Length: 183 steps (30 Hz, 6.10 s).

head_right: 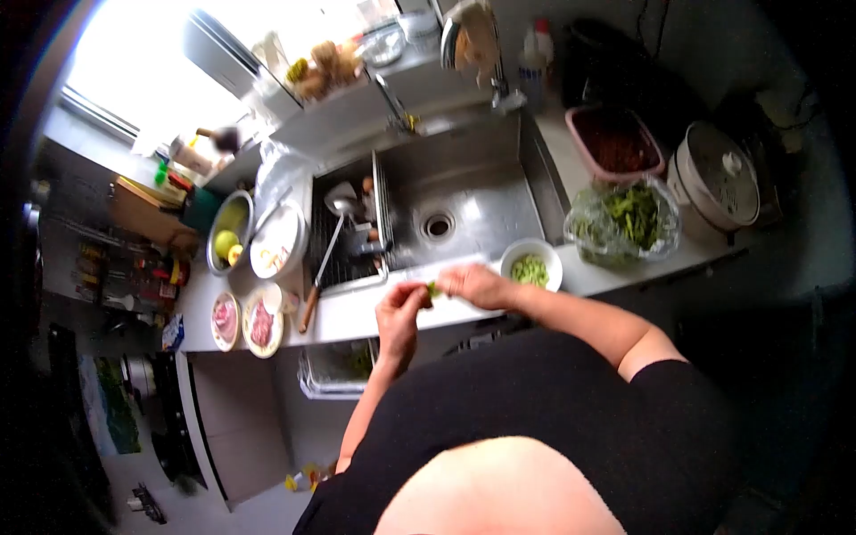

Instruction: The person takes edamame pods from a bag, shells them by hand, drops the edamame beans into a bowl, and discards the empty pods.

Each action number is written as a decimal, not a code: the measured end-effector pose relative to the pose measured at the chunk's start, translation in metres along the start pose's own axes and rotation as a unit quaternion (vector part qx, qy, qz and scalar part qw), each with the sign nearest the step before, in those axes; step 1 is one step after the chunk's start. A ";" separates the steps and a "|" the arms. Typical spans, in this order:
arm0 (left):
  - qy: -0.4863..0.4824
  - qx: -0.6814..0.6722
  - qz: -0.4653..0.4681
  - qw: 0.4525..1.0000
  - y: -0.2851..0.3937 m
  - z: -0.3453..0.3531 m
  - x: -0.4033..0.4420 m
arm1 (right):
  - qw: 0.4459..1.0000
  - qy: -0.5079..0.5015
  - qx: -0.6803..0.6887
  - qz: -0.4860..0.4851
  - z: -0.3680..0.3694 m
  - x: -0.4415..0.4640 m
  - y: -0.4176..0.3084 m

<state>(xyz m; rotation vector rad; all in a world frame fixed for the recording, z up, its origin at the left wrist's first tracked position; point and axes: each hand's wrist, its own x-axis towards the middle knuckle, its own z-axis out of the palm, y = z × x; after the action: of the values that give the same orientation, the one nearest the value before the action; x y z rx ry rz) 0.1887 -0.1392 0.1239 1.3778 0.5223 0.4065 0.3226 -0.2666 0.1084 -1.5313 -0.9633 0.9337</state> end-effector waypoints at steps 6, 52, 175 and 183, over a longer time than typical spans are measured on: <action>0.213 0.111 0.060 0.969 -0.010 -0.056 -0.027 | 0.892 0.138 0.416 0.106 -0.057 -0.039 0.017; -0.059 0.353 0.237 0.903 0.022 0.069 0.036 | 0.975 0.165 0.146 0.006 -0.044 -0.010 -0.025; -0.153 0.337 0.120 0.921 0.032 0.066 0.013 | 0.713 0.535 -0.413 0.187 -0.186 -0.166 0.005; -0.132 0.513 0.402 0.747 0.042 0.100 0.020 | 0.964 0.254 -0.060 0.040 -0.080 -0.085 -0.046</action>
<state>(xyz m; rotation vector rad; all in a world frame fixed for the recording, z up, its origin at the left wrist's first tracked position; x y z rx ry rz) 0.2635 -0.2031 0.1739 2.7043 -0.2124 0.6337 0.3598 -0.3676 0.1721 -1.8045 -0.5963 0.4977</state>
